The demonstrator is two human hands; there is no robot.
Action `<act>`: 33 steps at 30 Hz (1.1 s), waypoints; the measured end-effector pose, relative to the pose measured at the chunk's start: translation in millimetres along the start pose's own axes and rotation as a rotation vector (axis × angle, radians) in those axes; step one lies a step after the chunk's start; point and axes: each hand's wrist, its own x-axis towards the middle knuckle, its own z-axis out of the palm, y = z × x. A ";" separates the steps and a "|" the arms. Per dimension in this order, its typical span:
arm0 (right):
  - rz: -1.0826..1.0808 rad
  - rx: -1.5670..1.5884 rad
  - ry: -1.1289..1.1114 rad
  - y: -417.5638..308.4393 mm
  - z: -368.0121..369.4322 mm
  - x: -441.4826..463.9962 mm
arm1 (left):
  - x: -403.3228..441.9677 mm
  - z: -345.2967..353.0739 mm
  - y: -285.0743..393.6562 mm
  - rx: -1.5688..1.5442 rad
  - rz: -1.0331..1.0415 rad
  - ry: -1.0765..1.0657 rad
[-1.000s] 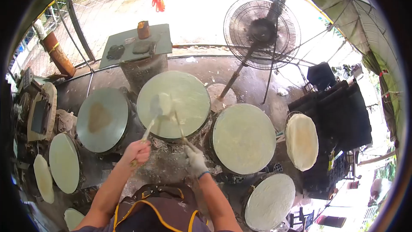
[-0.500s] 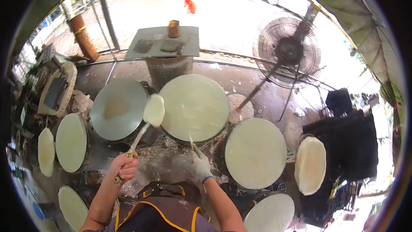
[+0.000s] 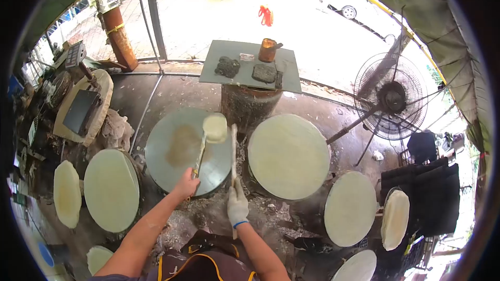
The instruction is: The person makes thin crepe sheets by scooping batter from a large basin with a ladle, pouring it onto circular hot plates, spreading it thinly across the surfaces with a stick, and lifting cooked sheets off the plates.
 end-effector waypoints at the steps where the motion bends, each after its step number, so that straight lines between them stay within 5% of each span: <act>1: -0.112 -0.184 0.049 -4.7 12.5 -5.0 | 0.5 -8.7 -1.1 0.121 0.169 0.108; 4: 0.156 -0.452 0.012 -27.8 18.8 -11.3 | 27.5 -39.2 -19.0 0.271 0.056 0.079; 8: -0.002 -0.184 0.041 -23.2 77.0 21.3 | 52.6 -86.1 -22.6 0.502 0.114 0.069; 9: 0.435 0.252 -0.146 -83.8 73.7 21.0 | 57.8 -94.8 -27.9 0.509 0.144 0.098; 12: 0.213 0.118 -0.020 -90.9 69.8 18.1 | 59.2 -126.1 -30.5 0.568 0.192 0.090; 13: 0.116 0.140 0.116 -35.4 79.9 23.1 | 59.5 -134.4 -30.6 0.589 0.199 0.076; 16: 0.224 -0.199 0.022 -66.1 95.4 -2.1 | 59.9 -145.9 -44.8 0.672 0.188 0.102; 17: 0.138 -0.178 0.001 -78.1 106.0 5.7 | 59.5 -147.6 -45.2 0.682 0.183 0.124; 20: 0.447 0.274 -0.179 -128.6 103.4 27.2 | 54.3 -153.4 -43.7 0.702 0.155 0.189; 24: 0.116 0.226 0.153 -36.2 127.6 36.3 | 54.7 -175.5 -49.4 0.728 0.124 0.260; 26: 0.272 0.180 -0.004 -38.4 135.2 36.1 | 49.9 -184.5 -54.5 0.774 0.135 0.267; 29: 0.484 0.394 -0.286 -154.6 120.4 35.3 | 39.8 -196.2 -59.4 0.825 0.130 0.288; 32: 0.148 0.060 -0.040 -103.8 114.3 39.5 | 32.6 -214.6 -70.6 0.853 0.133 0.319; 33: 0.238 0.252 0.039 -69.8 122.8 43.7 | 31.6 -220.5 -77.9 0.863 0.165 0.342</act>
